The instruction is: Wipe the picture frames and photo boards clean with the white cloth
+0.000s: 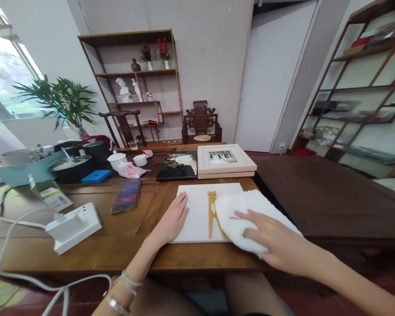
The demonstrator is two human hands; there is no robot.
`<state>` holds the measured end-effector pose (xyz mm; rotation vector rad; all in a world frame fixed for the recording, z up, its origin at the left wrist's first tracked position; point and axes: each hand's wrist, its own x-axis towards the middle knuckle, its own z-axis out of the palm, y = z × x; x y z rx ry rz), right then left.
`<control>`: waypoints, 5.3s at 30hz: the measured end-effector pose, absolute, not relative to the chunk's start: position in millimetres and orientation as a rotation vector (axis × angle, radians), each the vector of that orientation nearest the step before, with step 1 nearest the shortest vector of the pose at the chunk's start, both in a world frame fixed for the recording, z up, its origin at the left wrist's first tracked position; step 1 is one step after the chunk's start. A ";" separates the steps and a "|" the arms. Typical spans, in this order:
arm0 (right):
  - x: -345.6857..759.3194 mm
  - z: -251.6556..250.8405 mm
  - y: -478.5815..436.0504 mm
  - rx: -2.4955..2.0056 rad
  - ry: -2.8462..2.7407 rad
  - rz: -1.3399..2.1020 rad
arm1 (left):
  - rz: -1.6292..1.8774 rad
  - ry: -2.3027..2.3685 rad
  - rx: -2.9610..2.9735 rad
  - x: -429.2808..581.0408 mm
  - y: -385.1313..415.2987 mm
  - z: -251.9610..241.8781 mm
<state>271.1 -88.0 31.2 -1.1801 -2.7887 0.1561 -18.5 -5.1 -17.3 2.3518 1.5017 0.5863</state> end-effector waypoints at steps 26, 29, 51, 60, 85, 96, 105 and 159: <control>265.4 42.1 -67.1 -1.352 -2.722 0.304 | 0.666 1.466 2.364 -20.2 -6.0 -19.7; 263.0 26.9 -21.1 -1.388 -2.608 0.266 | 0.665 1.466 2.371 -19.6 -7.1 -18.0; 217.5 34.1 -90.4 -1.189 -2.752 0.180 | 0.692 1.467 2.356 -17.6 -7.1 -18.9; 210.0 27.7 2.6 -1.131 -2.719 -0.019 | 0.718 1.453 2.360 -19.2 -5.7 -21.1; 177.5 26.6 11.3 -1.153 -2.702 -0.166 | 0.708 1.478 2.293 -17.2 -6.6 -16.7; 184.7 36.9 -88.8 -0.734 -2.874 0.107 | 0.807 1.411 2.272 -14.5 -10.1 -8.9; 182.5 32.6 -18.5 -1.238 -2.708 0.008 | 0.762 1.406 2.280 -15.3 -10.5 -11.4; 275.7 20.3 -52.2 -1.186 -2.814 -0.147 | 0.790 1.396 2.388 -15.7 -12.1 -8.2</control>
